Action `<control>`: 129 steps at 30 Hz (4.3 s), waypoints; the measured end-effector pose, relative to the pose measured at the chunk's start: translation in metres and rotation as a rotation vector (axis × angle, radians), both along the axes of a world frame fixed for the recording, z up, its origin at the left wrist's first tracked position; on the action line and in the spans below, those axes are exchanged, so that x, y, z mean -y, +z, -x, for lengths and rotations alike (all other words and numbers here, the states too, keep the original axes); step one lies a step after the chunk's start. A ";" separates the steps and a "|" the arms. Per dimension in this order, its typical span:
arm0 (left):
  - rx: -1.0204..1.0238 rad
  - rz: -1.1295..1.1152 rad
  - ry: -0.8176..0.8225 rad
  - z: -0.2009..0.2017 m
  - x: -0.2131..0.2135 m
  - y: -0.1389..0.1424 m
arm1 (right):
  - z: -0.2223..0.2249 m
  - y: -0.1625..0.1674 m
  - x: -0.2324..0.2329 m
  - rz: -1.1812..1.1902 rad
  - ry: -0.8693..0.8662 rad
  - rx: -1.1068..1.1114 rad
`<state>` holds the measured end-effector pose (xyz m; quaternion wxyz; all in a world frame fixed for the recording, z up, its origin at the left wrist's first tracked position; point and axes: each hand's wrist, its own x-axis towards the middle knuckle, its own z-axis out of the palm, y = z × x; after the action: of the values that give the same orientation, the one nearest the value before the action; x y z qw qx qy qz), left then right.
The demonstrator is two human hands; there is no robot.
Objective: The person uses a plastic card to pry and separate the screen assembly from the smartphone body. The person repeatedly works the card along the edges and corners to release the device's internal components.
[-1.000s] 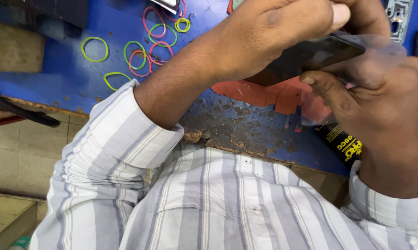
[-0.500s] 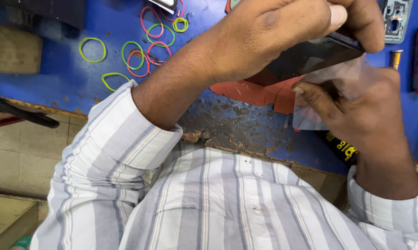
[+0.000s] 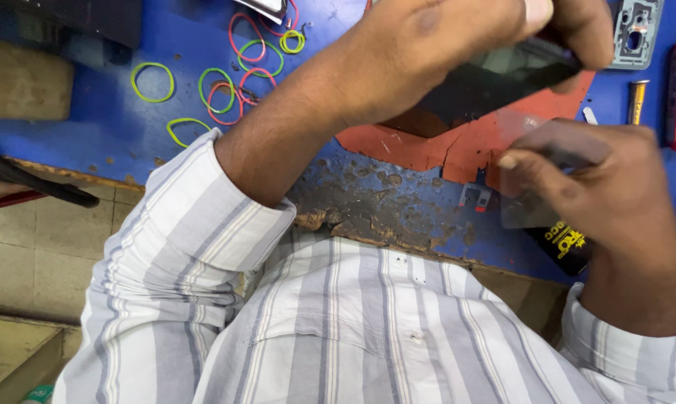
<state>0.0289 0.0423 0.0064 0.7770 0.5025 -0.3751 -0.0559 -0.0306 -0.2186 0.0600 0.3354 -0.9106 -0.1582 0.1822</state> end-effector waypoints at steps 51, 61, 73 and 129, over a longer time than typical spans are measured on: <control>-0.761 0.697 0.225 0.070 0.067 0.012 | 0.074 -0.011 0.012 -0.355 -0.077 0.443; -0.566 0.509 0.222 0.097 0.074 0.009 | 0.071 -0.016 0.009 -0.582 -0.160 0.291; -0.622 0.365 0.082 0.113 0.063 0.002 | 0.076 -0.036 0.018 -0.583 -0.129 0.439; -0.431 0.049 0.565 0.127 0.057 -0.022 | 0.066 -0.025 0.003 -0.165 -0.137 0.533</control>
<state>-0.0980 -0.0144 -0.0155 0.8350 0.5441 -0.0500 0.0656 -0.0962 -0.2211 0.0354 0.3667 -0.9045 -0.1931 -0.1004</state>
